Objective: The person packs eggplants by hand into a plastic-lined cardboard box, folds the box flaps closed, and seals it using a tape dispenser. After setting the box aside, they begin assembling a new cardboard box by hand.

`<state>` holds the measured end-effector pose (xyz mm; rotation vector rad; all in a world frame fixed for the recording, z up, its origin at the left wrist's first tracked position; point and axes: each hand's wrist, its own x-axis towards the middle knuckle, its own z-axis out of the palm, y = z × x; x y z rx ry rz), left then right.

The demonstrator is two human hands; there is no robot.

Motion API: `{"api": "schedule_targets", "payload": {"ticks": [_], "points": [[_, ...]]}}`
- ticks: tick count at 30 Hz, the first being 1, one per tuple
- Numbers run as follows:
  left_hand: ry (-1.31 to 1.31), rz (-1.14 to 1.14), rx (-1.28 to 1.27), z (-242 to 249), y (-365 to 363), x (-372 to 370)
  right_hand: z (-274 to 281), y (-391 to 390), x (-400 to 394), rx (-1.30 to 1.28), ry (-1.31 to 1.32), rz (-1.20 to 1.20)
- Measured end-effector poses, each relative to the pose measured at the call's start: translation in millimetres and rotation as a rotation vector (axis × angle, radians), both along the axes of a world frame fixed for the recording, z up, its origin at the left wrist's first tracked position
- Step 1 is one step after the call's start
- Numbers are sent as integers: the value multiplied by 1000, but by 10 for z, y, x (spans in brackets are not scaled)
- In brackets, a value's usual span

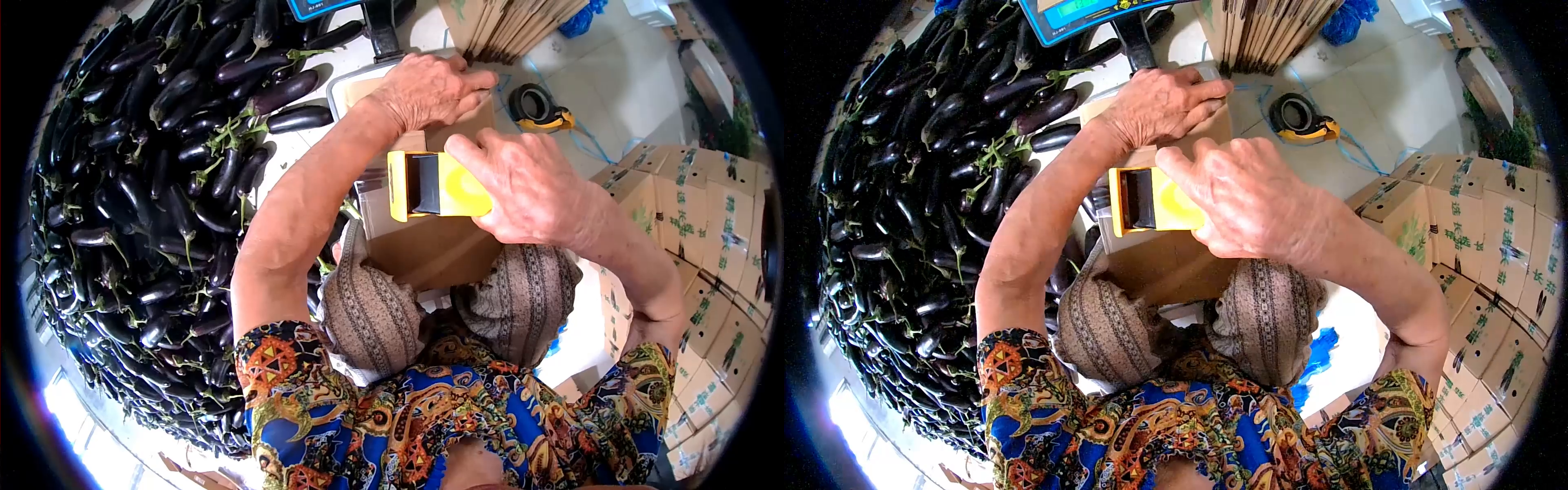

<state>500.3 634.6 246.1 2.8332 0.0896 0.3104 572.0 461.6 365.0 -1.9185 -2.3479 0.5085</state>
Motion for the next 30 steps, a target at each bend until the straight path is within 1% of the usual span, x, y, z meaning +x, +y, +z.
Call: {"api": "schedule_targets", "payload": {"ticks": [3,9,12,15,16,18,23,26,29,30], "points": [[-3,1,-22,21,18,-6,56,12,42,-89,17,3],[55,9,-5,51,5,-17,50,-6,88,-76,82,-7],[65,3,-19,68,-4,-30,15,-73,163,21,79,15],[53,-3,-26,67,12,-44,23,-175,320,-48,44,-16],[43,-6,-24,50,14,-50,9,-219,378,-34,49,-33],[24,-11,-33,24,7,-44,-45,-325,501,-8,59,-69],[4,-27,-62,-25,24,-46,-342,-701,865,-75,7,-166],[15,-38,-52,45,36,-69,-602,-844,1002,-101,114,-205],[-44,-52,-80,-7,45,-63,-745,-951,1105,-62,163,-243],[-42,-49,-99,-2,14,-58,-772,-970,1093,-89,175,-251]]}}
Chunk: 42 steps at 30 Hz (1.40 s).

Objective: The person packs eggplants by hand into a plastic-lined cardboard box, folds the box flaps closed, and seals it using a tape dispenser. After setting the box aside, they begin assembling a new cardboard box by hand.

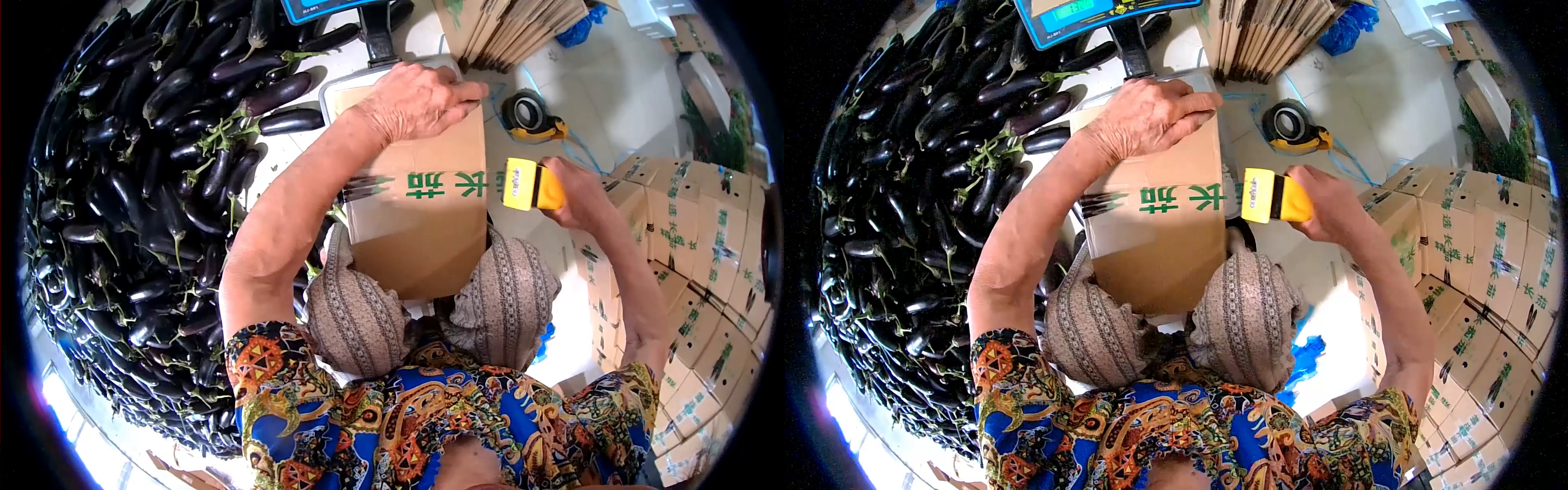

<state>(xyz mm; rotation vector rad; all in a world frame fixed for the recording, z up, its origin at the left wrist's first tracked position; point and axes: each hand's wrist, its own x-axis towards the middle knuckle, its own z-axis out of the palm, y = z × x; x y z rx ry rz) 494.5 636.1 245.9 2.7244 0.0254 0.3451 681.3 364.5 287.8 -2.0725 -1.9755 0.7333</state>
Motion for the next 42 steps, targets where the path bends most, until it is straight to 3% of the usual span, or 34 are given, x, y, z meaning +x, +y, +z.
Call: {"api": "schedule_targets", "payload": {"ticks": [3,6,8,10,12,14,16,22,25,31,32,33,34,36,38,40,42], "points": [[-8,0,-48,94,32,-62,-227,176,-69,15,108,9],[-484,330,-190,135,-7,-377,-444,141,-130,53,137,-21],[-564,772,-462,-145,-1,-789,-484,85,-183,54,168,-60],[-343,929,-1012,-565,-134,-1218,-464,61,-223,56,187,-100],[-134,1042,-2101,-1156,-479,-1513,-642,11,-192,117,153,-78],[57,1003,-2406,-1388,-732,-1437,-624,29,-219,219,176,-61],[111,963,-2489,-1469,-883,-1292,-676,-34,-275,306,143,-98],[78,822,-2553,-1544,-898,-750,173,-23,-356,114,58,-143],[85,763,-2531,-1587,-794,-620,568,91,-469,-4,-169,-133],[176,850,-2073,-1524,-243,-1222,665,648,-882,-159,-158,-153],[89,801,-2030,-1487,-172,-1382,641,795,-961,-210,-174,-131],[-145,521,-2137,-1568,-139,-1488,657,931,-1058,-191,-163,-100],[-108,678,-1768,-1033,-194,-1529,678,1068,-1150,-173,-152,-68],[-88,550,-1680,-749,-205,-1600,506,1325,-1336,-7,-193,-16],[16,642,-1453,-295,-259,-1526,548,1605,-1509,-109,-180,39],[118,747,-1485,-478,-67,-1517,458,1743,-1618,-72,-191,64],[56,608,-856,-669,-7,-1602,433,1864,-1692,-64,-218,99]]}}
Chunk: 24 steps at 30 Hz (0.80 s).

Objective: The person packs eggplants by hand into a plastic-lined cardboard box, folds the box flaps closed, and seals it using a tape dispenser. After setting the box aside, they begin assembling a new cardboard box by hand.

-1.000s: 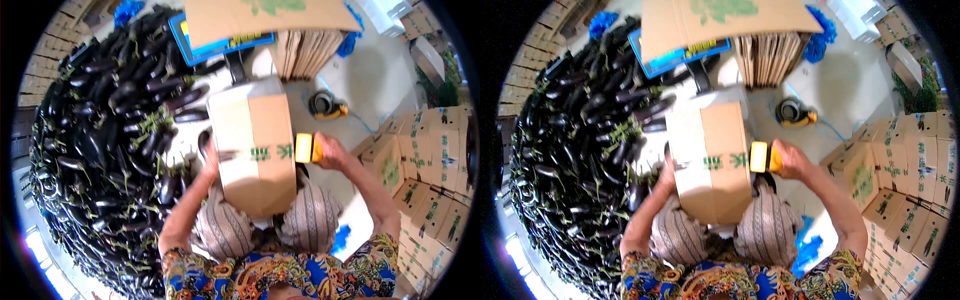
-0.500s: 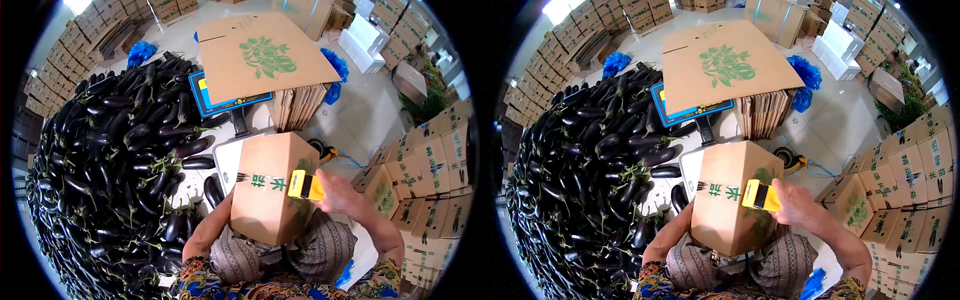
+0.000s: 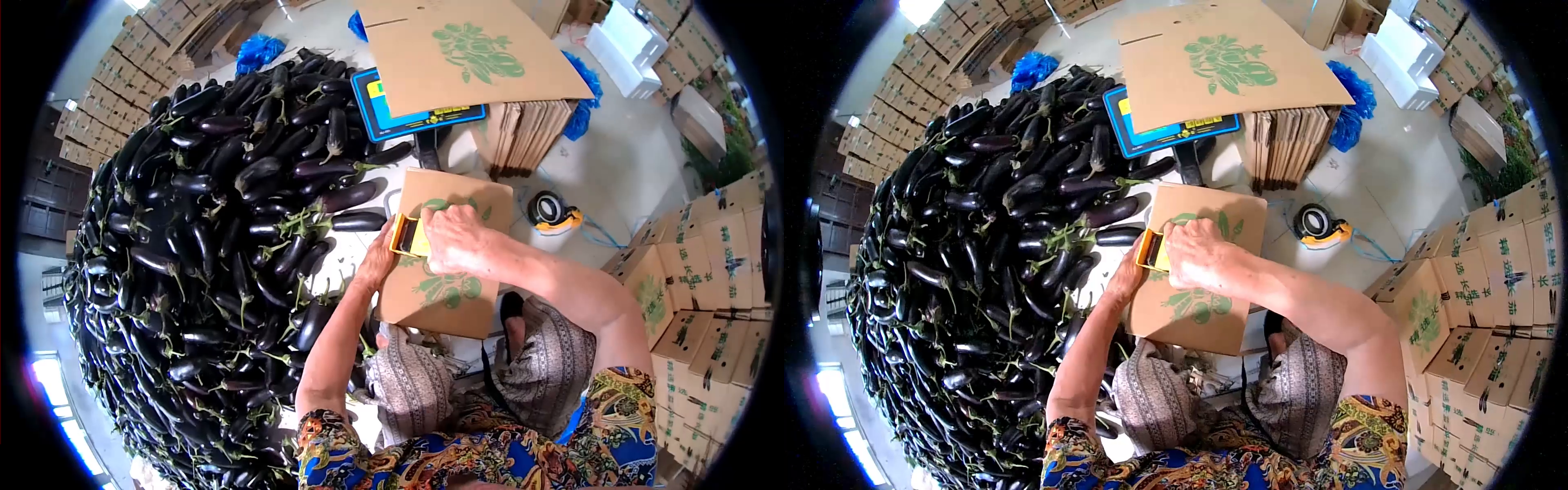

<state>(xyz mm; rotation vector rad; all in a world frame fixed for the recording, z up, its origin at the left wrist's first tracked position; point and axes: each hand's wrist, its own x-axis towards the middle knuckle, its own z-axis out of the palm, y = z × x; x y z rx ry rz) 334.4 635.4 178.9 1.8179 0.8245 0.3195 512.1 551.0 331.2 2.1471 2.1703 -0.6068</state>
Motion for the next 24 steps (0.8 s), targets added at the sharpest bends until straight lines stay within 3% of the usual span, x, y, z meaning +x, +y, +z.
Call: {"api": "schedule_targets", "payload": {"ticks": [4,5,7,11,12,15,18,20,24], "points": [[126,-105,195,-108,39,-17,77,-31,-5,-66,-25,-1],[3,-146,472,-491,118,-73,116,-36,2,-129,-27,-8],[27,-68,285,-616,157,-37,165,-96,47,-143,-75,2],[127,116,28,227,0,166,167,-542,367,-49,-71,36],[99,132,15,112,24,157,206,-713,453,25,-59,37],[132,141,-38,98,35,134,357,-984,592,-242,-127,-155],[163,160,-14,92,47,119,266,-1522,880,-36,-40,-151],[155,174,-52,311,-16,151,122,-1770,1042,-91,-37,-213],[182,176,-34,229,23,136,-95,-1925,1209,-94,19,-257]]}}
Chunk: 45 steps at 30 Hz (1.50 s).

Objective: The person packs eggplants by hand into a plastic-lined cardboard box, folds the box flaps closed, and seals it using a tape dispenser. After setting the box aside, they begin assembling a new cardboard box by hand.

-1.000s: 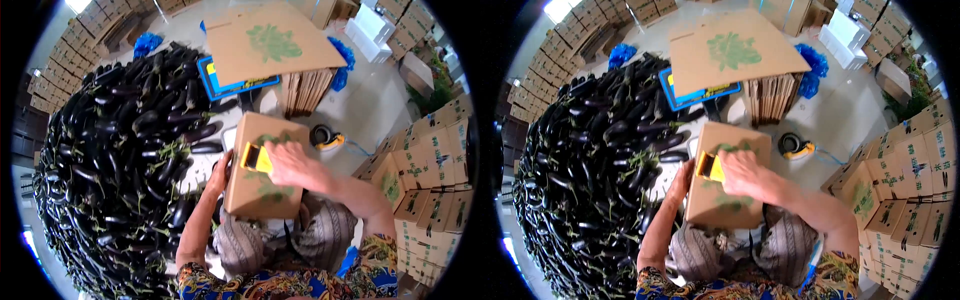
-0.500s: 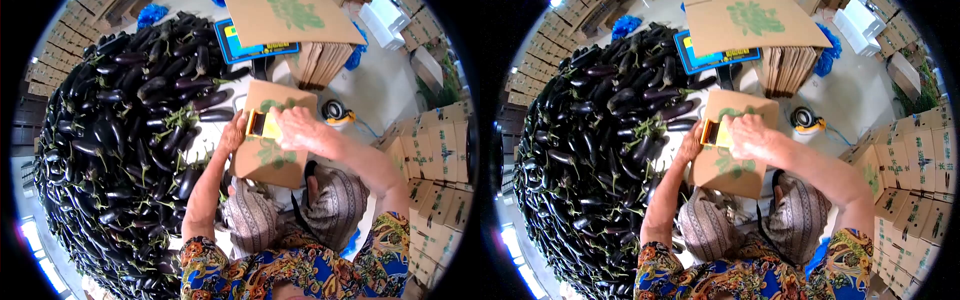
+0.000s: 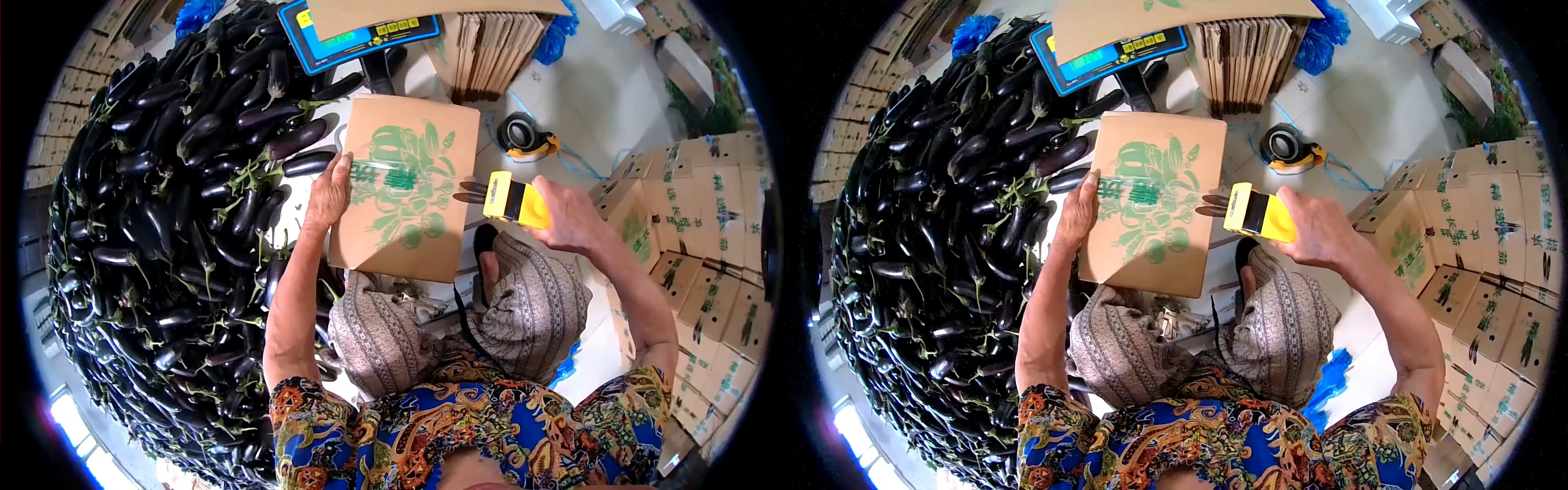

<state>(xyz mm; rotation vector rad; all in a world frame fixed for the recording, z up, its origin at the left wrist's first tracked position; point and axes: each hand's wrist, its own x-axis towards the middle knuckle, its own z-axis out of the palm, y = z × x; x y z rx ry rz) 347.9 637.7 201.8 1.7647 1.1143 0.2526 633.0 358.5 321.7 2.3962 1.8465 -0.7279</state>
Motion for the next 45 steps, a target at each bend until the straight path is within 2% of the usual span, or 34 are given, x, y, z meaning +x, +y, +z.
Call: {"api": "schedule_targets", "payload": {"ticks": [3,6,9,11,13,17,20,22,24,28,29,32,33,34,36,37,40,41,44,45], "points": [[63,5,-103,106,-13,2,-205,32,61,-2,59,-10],[-12,2,-67,65,-36,-11,-479,56,118,22,101,-1],[-87,18,-208,-219,38,-48,-850,105,74,130,209,-26],[-148,22,-401,-175,54,0,-978,125,14,245,346,-69],[-147,81,-547,-39,32,29,-1169,90,-6,279,358,-66],[-129,166,-611,45,-10,67,-1360,49,-41,360,384,-70],[-206,137,-789,145,-87,126,-1219,-17,-56,427,326,-65],[-223,162,-888,60,-156,206,-936,-112,18,423,275,-39],[-273,217,-978,114,-306,341,-571,-177,85,265,199,-94],[-564,342,-1403,-326,-540,510,220,96,-16,123,34,-76],[-629,270,-1395,-328,-540,520,307,207,-88,154,11,-44],[-504,122,-1187,-605,-323,324,398,606,-320,112,21,10],[-389,140,-1069,-731,-279,255,397,764,-397,103,23,44],[-108,66,-761,-683,-198,180,391,890,-468,86,8,54],[-110,84,-527,-491,-183,88,375,1097,-601,46,-18,73],[-308,49,-533,-312,-165,85,417,1175,-656,151,13,98],[-351,-87,-455,274,-186,295,399,1351,-747,155,41,138],[-312,-60,-409,346,-183,351,411,1378,-766,170,44,148],[-258,-166,-192,177,-79,410,410,1420,-782,147,31,141],[-223,-270,65,190,-68,384,415,1407,-789,153,23,144]]}}
